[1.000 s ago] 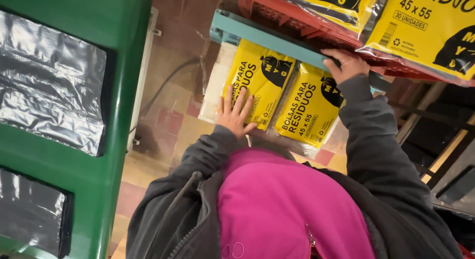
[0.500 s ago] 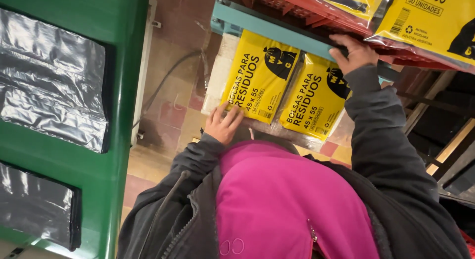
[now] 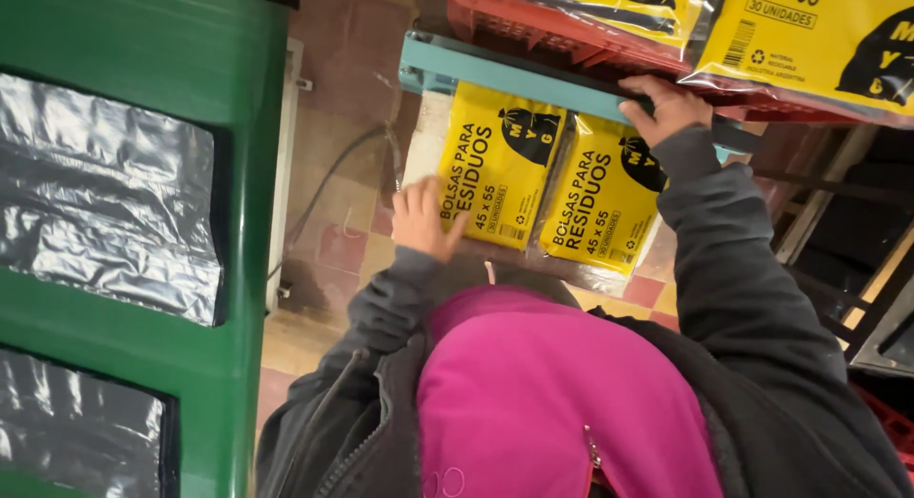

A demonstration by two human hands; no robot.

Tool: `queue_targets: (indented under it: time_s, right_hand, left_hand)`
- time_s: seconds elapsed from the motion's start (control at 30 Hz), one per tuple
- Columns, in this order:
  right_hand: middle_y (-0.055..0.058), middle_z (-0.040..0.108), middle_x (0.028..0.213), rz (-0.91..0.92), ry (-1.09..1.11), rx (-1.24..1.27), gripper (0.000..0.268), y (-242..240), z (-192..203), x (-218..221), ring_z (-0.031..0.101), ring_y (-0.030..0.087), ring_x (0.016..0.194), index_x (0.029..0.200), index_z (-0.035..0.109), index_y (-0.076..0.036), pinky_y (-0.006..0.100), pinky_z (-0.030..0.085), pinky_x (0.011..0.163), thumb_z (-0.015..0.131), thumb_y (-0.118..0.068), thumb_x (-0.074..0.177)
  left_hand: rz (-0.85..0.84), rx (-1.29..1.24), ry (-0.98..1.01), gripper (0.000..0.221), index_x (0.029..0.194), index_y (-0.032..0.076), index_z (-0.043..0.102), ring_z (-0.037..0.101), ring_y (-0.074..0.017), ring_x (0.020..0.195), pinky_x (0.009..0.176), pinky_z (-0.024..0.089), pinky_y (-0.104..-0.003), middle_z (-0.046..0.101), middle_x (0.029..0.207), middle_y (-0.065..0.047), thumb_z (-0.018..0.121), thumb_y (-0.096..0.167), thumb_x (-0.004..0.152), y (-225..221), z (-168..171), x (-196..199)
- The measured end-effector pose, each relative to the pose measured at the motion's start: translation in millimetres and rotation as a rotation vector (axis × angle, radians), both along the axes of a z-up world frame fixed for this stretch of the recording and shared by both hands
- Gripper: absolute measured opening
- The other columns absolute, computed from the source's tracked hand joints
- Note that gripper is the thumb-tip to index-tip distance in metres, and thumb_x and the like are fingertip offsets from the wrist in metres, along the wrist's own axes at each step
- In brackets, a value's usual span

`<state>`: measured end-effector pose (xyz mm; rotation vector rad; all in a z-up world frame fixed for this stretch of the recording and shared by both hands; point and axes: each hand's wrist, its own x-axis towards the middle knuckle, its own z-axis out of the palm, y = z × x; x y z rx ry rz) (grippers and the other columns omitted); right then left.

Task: Folding plastic bags and inserting them into printed plastic packaging sleeves.

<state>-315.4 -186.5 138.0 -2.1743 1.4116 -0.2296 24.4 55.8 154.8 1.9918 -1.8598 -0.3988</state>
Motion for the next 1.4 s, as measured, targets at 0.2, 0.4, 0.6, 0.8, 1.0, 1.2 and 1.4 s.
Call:
queue_targets:
  time_s: [0.2,0.4,0.6,0.8,1.0,1.2,1.4]
  right_hand:
    - [0.007,0.075,0.112,-0.03,0.064,-0.03,0.034,0,2,1,0.072,0.033,0.095,0.134,0.067,-0.029,0.044,0.056,0.081,0.065,-0.046,0.105]
    - [0.005,0.075,0.111,-0.023,0.079,-0.008,0.031,4,11,4,0.071,0.033,0.093,0.13,0.068,-0.031,0.046,0.055,0.082,0.064,-0.045,0.103]
    - [0.008,0.075,0.105,-0.009,0.156,-0.033,0.031,7,10,7,0.071,0.034,0.092,0.13,0.07,-0.032,0.048,0.054,0.082,0.063,-0.045,0.103]
    - [0.007,0.075,0.11,-0.014,0.12,-0.103,0.029,14,16,7,0.07,0.033,0.096,0.123,0.072,-0.029,0.048,0.053,0.079,0.063,-0.047,0.101]
    - [0.008,0.075,0.106,-0.054,0.028,-0.053,0.023,21,59,16,0.07,0.032,0.096,0.12,0.073,-0.026,0.045,0.054,0.086,0.063,-0.036,0.102]
    - [0.007,0.072,0.124,0.332,-0.015,-0.618,0.022,114,107,57,0.064,0.033,0.13,0.113,0.072,-0.012,0.05,0.048,0.114,0.065,-0.011,0.092]
    - [0.027,0.066,0.118,-0.453,0.222,-0.518,0.061,162,-12,6,0.057,0.044,0.112,0.128,0.061,0.002,0.051,0.045,0.097,0.083,-0.031,0.081]
  left_hand:
    - [0.243,0.048,0.125,0.096,0.136,-0.003,0.047,0.05,-0.0422,0.114,0.092,0.049,-0.052,0.054,0.127,-0.02,0.091,0.049,0.068,-64,-22,-13]
    - [0.346,0.246,0.18,0.091,0.132,0.003,0.047,0.054,-0.0396,0.114,0.086,0.05,-0.054,0.057,0.122,-0.015,0.091,0.047,0.065,-75,-40,-18]
    - [0.311,0.385,0.105,0.08,0.125,0.008,0.049,0.054,-0.0381,0.116,0.079,0.048,-0.061,0.059,0.122,-0.011,0.09,0.047,0.069,-80,-43,-17]
    - [0.309,0.425,0.087,0.077,0.123,0.008,0.05,0.055,-0.0367,0.117,0.08,0.048,-0.062,0.061,0.122,-0.011,0.088,0.049,0.069,-79,-51,-17]
    - [0.291,0.428,0.159,0.074,0.122,0.011,0.053,0.058,-0.0364,0.117,0.086,0.049,-0.059,0.066,0.12,-0.01,0.088,0.049,0.068,-89,-43,-7]
    - [0.22,0.459,0.295,0.061,0.117,0.009,0.065,0.068,-0.0371,0.108,0.091,0.053,-0.05,0.075,0.109,-0.014,0.084,0.047,0.073,-94,-81,8]
    - [0.217,0.41,0.545,0.054,0.107,0.001,0.066,0.072,-0.0379,0.097,0.086,0.056,-0.046,0.075,0.101,-0.02,0.081,0.044,0.078,-94,-95,-9]
